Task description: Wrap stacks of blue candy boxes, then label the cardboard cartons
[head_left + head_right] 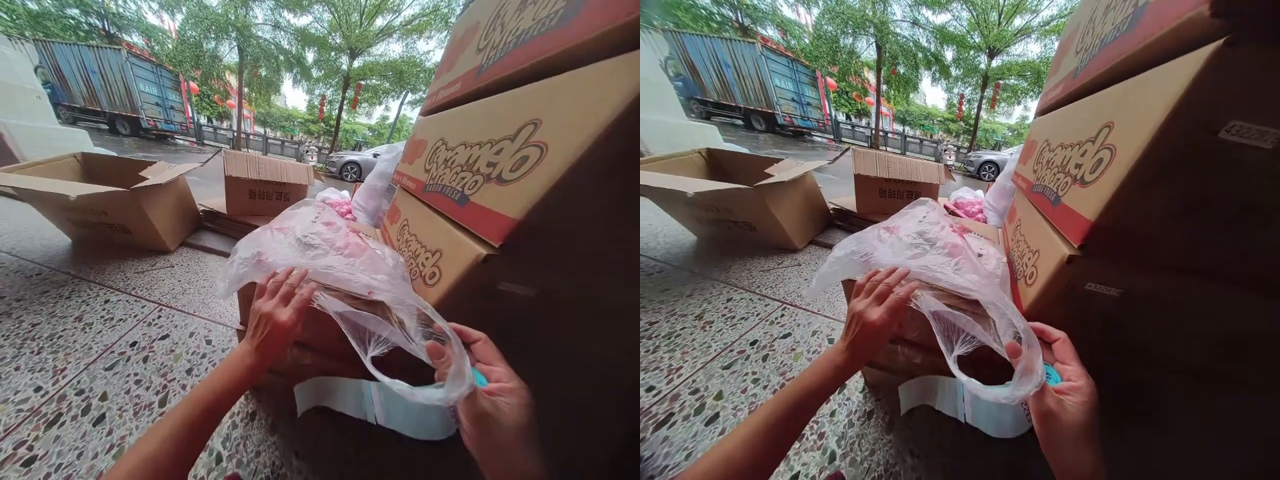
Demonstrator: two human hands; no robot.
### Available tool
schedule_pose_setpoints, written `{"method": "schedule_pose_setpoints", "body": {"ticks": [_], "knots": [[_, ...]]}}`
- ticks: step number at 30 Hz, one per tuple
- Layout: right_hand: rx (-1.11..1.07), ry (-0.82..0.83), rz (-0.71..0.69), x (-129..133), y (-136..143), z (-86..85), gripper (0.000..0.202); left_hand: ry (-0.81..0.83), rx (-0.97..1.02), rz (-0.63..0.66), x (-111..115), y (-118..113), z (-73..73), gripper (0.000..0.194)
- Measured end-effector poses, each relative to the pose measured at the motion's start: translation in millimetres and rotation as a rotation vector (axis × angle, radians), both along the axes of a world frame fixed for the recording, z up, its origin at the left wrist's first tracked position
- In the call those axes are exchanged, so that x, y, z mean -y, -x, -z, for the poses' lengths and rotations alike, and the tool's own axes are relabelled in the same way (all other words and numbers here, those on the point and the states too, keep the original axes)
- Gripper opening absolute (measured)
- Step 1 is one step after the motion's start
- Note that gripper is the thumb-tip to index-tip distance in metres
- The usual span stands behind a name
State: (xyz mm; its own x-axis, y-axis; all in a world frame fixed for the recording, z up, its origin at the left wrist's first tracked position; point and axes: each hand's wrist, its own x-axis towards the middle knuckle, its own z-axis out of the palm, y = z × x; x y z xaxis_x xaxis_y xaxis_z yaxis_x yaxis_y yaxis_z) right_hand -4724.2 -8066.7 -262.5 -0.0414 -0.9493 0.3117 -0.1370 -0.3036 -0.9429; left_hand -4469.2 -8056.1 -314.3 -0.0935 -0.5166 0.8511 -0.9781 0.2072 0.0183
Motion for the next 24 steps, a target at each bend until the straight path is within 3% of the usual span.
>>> {"method": "schedule_pose_setpoints", "body": {"ticks": [2, 5, 7, 10, 13, 15, 19, 24], "knots": [[-0.057, -0.139, -0.059, -3, 14, 20.3, 0.034, 0.084, -0.041, 0.046, -24, 7, 12.6, 0.030], [-0.106, -0.291, -0.137, -6, 29, 46.8, 0.031, -0.008, -0.074, 0.322, -55, 27, 28.4, 0.028], [-0.040, -0.415, -0.149, -7, 36, 57.3, 0.034, -0.256, -0.141, 0.540, -65, 45, 32.7, 0.024], [0.159, -0.601, -0.125, -10, 38, 61.0, 0.041, -0.765, -0.424, 0.726, -59, 74, 31.6, 0.031], [0.266, -0.649, -0.112, -12, 35, 57.9, 0.045, -1.233, -0.809, 0.880, -41, 105, 30.6, 0.054], [0.298, -0.643, -0.103, -14, 35, 58.4, 0.048, -1.441, -1.042, 0.980, -29, 126, 33.3, 0.054], [0.400, -0.746, -0.066, -14, 44, 69.1, 0.058, -1.552, -1.337, 0.997, -11, 148, 39.9, 0.046], [0.403, -0.875, -0.034, -14, 57, 80.5, 0.046, -1.627, -1.278, 0.953, 1, 138, 38.3, 0.040]]}}
